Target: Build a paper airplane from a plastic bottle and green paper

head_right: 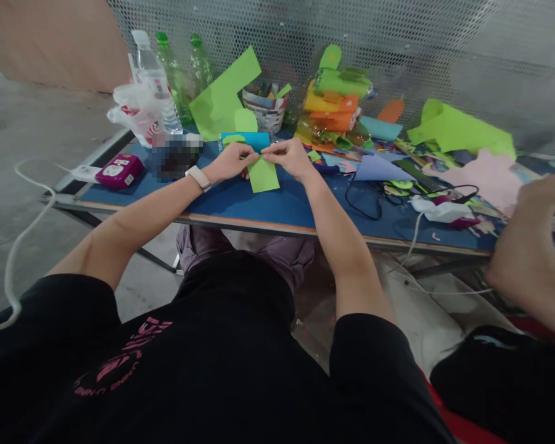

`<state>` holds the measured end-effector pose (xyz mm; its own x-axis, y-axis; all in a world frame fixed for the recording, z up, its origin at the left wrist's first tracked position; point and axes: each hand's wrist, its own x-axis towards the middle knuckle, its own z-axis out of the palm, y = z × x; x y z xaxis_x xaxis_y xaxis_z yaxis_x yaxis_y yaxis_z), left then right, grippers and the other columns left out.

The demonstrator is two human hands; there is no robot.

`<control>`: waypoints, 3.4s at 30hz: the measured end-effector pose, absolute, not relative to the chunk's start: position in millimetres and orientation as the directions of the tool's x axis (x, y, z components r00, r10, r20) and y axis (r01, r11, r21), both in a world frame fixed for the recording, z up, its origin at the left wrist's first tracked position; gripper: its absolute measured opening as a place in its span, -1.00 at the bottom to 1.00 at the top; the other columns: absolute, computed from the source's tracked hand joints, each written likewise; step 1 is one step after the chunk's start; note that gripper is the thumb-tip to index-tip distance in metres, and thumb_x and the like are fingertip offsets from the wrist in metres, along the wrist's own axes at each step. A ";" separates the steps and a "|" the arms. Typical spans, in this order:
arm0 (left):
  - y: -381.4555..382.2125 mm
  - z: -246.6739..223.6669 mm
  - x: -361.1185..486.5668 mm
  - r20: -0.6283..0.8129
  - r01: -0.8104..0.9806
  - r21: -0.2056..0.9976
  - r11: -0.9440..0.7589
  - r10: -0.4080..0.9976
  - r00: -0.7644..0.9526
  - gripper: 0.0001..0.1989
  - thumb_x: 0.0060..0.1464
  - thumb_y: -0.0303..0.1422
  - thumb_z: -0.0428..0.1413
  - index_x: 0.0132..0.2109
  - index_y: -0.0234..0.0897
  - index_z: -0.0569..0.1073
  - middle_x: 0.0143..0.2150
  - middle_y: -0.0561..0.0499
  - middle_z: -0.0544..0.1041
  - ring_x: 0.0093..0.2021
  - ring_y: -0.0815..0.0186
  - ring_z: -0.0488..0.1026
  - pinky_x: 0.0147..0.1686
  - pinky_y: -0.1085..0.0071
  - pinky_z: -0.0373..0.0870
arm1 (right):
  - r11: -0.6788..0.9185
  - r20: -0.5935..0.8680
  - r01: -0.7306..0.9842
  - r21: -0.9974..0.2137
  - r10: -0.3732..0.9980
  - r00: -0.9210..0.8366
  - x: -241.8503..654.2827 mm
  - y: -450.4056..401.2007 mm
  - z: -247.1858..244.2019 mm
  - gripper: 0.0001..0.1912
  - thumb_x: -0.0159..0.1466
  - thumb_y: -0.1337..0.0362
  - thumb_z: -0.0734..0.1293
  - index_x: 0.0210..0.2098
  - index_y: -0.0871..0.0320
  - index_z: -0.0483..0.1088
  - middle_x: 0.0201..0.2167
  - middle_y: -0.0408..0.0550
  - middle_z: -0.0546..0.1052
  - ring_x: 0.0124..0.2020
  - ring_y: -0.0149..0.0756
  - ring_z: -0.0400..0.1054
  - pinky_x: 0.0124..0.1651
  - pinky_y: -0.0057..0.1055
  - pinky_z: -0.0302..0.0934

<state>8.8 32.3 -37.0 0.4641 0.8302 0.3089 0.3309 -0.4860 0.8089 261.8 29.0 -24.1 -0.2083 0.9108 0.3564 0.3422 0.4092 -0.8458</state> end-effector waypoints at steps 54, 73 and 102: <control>38.0 -38.3 7.0 0.361 0.238 0.844 -0.480 0.837 0.411 -0.88 0.40 -0.39 0.55 -0.08 -0.29 0.79 -0.14 -0.17 0.82 -0.20 0.22 0.72 -0.08 0.26 0.77 | 0.341 0.279 0.320 -0.884 0.934 -0.225 260.8 27.0 -23.7 -0.55 0.11 -0.12 0.89 -0.20 -0.04 0.84 -0.34 0.03 0.79 -0.20 0.07 0.68 0.08 0.20 0.78; 33.5 -37.7 11.6 0.163 0.137 0.958 -0.252 0.870 0.465 -0.57 0.62 -0.26 0.45 -0.31 -0.25 0.62 -0.27 -0.12 0.73 -0.23 0.26 0.69 -0.08 0.27 0.82 | 0.369 0.312 0.346 -0.863 0.927 -0.210 257.9 17.7 -16.0 -0.49 0.06 -0.15 0.94 -0.20 -0.07 0.82 -0.23 0.07 0.87 0.05 0.31 0.79 0.19 0.34 0.82; 52.8 -36.2 -5.3 0.415 0.447 0.530 -0.721 0.679 0.605 -0.77 0.50 -0.24 0.47 -0.17 -0.27 0.83 -0.45 -0.02 0.65 -0.38 0.23 0.63 -0.07 0.26 0.64 | 0.377 0.235 0.445 -0.813 0.910 -0.342 256.9 12.7 -11.7 -0.12 0.10 -0.25 0.96 0.23 0.07 0.85 -0.36 0.08 0.79 -0.07 0.37 0.83 0.23 0.50 0.88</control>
